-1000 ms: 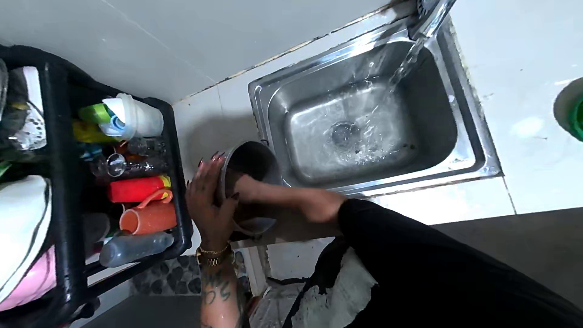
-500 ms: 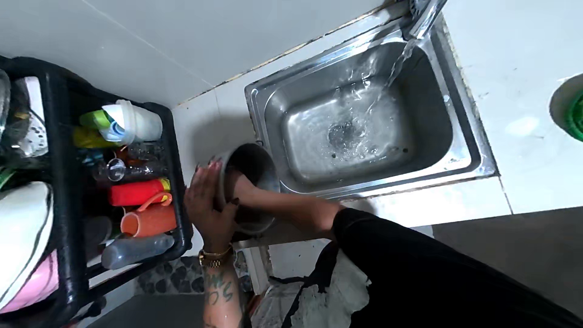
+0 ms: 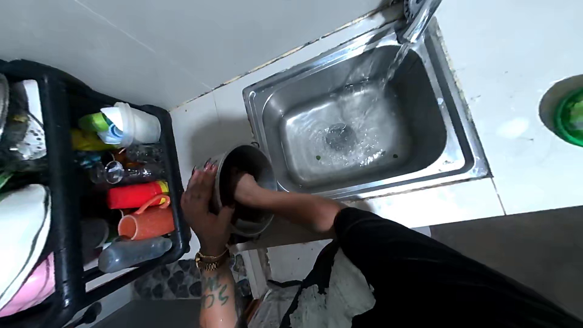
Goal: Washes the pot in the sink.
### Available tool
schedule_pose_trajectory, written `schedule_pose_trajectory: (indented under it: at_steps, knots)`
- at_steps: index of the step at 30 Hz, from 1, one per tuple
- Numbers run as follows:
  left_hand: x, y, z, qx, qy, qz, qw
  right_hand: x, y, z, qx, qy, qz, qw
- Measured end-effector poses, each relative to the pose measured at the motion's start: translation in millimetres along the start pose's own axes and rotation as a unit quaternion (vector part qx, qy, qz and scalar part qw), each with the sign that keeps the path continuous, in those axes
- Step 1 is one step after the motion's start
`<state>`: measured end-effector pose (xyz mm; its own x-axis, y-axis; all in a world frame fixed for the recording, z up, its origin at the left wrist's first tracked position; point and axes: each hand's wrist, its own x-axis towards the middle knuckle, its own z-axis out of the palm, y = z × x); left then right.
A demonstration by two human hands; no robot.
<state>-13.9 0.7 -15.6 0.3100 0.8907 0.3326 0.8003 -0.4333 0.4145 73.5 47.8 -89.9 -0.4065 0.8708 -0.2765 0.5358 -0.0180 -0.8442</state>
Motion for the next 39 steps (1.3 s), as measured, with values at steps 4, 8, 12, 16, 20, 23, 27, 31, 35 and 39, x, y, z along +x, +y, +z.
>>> schedule_pose_trajectory:
  at_steps: [4, 8, 12, 16, 20, 23, 27, 31, 35, 39]
  knots:
    - [-3.1, -0.2, 1.4, 0.003, 0.000, 0.005, 1.000, -25.8, -34.0, -34.4, 0.075, -0.018, -0.051, 0.996]
    - [-5.0, -4.7, -2.7, -0.042, 0.019, -0.020, 0.999, -5.1, -1.2, 1.2, -0.006, -0.005, -0.002, 1.000]
    - [-1.8, 1.1, 1.1, 0.015, 0.001, 0.009, 1.000, -19.6, -24.2, -24.3, -0.001, 0.006, -0.053, 0.999]
    - [-5.2, -3.4, -1.5, -0.022, 0.008, -0.010, 1.000, -6.2, -10.1, 0.6, -0.027, -0.004, 0.006, 1.000]
    - [-1.7, -2.6, 1.8, -0.005, 0.006, 0.024, 1.000, -8.7, -14.6, -7.5, -0.038, -0.052, 0.006, 0.998]
    - [-1.4, -1.3, 3.1, 0.007, 0.000, 0.029, 1.000, -19.2, -28.3, -40.9, 0.003, 0.004, -0.075, 0.997]
    - [-1.6, -7.5, -0.4, -0.016, 0.009, 0.017, 1.000, 6.8, 43.5, 18.3, -0.071, 0.149, -0.195, 0.967]
    - [-9.0, -16.2, 0.6, -0.046, 0.037, 0.008, 0.998, -24.3, 38.7, 18.1, -0.078, 0.028, -0.118, 0.990]
    - [-9.5, -15.4, 4.7, -0.058, 0.044, 0.013, 0.997, -40.5, 30.0, 14.0, 0.055, -0.036, -0.095, 0.993]
    - [-7.8, -12.9, 6.3, -0.043, 0.040, 0.027, 0.998, -80.3, -11.8, -10.5, 0.456, -0.062, -0.064, 0.885]
